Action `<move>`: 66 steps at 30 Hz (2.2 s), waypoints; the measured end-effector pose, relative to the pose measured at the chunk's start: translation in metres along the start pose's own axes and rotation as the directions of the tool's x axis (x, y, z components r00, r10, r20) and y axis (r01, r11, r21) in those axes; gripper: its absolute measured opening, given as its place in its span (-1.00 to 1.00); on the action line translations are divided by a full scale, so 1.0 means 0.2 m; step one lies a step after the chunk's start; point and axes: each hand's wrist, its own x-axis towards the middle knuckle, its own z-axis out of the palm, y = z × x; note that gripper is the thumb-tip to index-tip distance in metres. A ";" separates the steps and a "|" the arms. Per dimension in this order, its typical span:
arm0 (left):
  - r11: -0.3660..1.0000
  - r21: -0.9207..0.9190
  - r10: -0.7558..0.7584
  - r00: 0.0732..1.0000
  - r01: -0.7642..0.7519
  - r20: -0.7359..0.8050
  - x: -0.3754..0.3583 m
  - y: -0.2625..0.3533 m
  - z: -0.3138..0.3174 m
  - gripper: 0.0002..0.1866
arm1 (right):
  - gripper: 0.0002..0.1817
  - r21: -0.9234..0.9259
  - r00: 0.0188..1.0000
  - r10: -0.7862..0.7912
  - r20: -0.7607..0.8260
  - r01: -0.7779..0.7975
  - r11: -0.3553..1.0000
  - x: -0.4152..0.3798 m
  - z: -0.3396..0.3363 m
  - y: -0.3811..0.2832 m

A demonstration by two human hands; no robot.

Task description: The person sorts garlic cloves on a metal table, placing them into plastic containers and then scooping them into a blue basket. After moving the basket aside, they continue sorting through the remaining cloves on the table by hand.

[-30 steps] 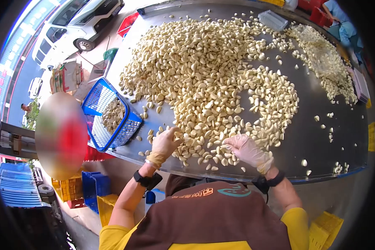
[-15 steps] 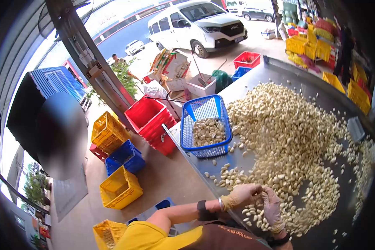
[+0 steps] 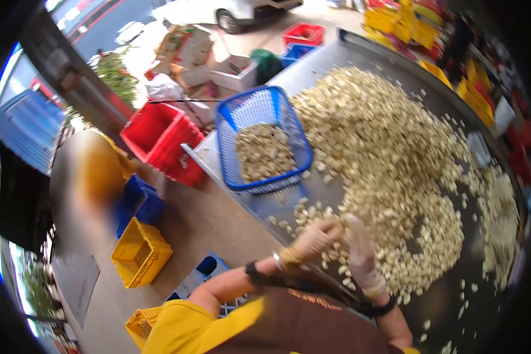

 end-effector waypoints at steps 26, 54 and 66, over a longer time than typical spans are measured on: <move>0.504 0.863 0.479 0.821 0.032 -0.311 0.03 -0.22 -0.34 -0.82 | -0.35 -0.900 0.941 0.290 0.175 0.033 0.436 -0.63 -1.05 1.37; 0.041 0.732 0.024 0.732 0.680 -0.681 0.24 -0.39 -0.21 -0.45 | -0.16 -0.870 0.953 0.236 -0.192 -0.277 0.408 -0.94 -1.31 1.48; 0.163 0.929 -0.037 0.943 0.333 -0.331 0.22 -0.22 0.23 -0.45 | -0.90 -0.549 0.927 -0.281 0.250 0.374 0.748 -0.13 -0.19 1.01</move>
